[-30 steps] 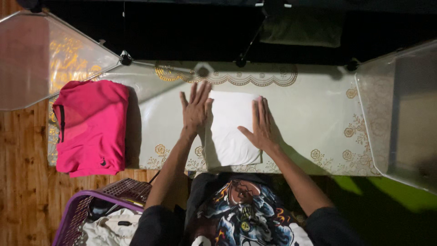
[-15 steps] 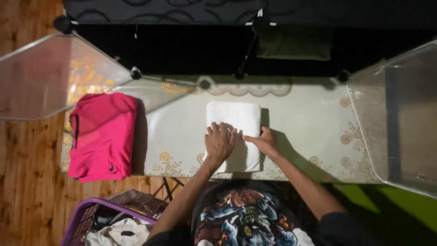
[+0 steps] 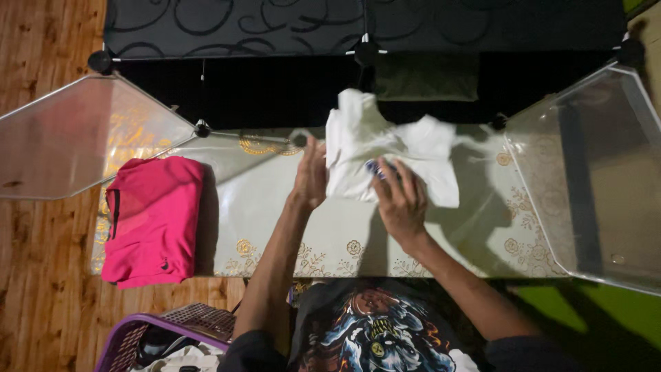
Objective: The person picks up a white t-shirt from a laundry basket, spreads it out on a flat surface, and folds it by hand into a neat rectangle.
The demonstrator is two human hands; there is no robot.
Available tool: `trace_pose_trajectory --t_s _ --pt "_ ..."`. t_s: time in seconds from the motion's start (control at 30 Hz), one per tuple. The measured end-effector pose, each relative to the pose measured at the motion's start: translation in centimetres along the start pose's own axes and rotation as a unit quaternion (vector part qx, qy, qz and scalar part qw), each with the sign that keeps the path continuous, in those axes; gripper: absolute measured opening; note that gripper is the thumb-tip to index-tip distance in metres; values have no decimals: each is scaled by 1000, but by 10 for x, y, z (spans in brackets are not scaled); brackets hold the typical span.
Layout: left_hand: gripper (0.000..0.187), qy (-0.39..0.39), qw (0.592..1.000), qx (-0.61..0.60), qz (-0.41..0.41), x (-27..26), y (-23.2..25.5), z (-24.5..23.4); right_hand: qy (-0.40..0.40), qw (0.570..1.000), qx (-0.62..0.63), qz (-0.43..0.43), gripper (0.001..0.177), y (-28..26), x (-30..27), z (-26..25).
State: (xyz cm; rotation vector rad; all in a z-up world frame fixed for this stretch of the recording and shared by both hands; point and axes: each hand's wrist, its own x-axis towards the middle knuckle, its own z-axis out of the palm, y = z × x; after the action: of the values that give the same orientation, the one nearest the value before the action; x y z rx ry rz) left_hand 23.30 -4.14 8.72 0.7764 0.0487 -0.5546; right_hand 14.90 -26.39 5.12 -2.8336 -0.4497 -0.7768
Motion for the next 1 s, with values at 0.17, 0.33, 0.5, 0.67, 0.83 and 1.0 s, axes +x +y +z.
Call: trace_pose_trajectory --t_s 0.17,0.33,0.5,0.67,0.83,1.0 --pt "63 54 977 198 57 -6 -58 -49 -41 995 -29 -83 36 -26 -30 3" --pt "51 156 934 312 79 -31 -120 -107 -233 961 102 -112 48 -33 -67 -3" --pt "59 308 807 497 87 -23 -125 -84 -254 955 144 -60 38 -8 -53 12" --pt "84 349 650 604 301 -6 -101 -61 -217 968 114 -48 35 8 -35 27" --pt "35 292 663 659 201 14 -91 -101 -190 972 117 -75 44 9 -42 36" --pt "37 357 578 695 235 22 -91 -86 -209 967 126 -78 47 13 -53 24"
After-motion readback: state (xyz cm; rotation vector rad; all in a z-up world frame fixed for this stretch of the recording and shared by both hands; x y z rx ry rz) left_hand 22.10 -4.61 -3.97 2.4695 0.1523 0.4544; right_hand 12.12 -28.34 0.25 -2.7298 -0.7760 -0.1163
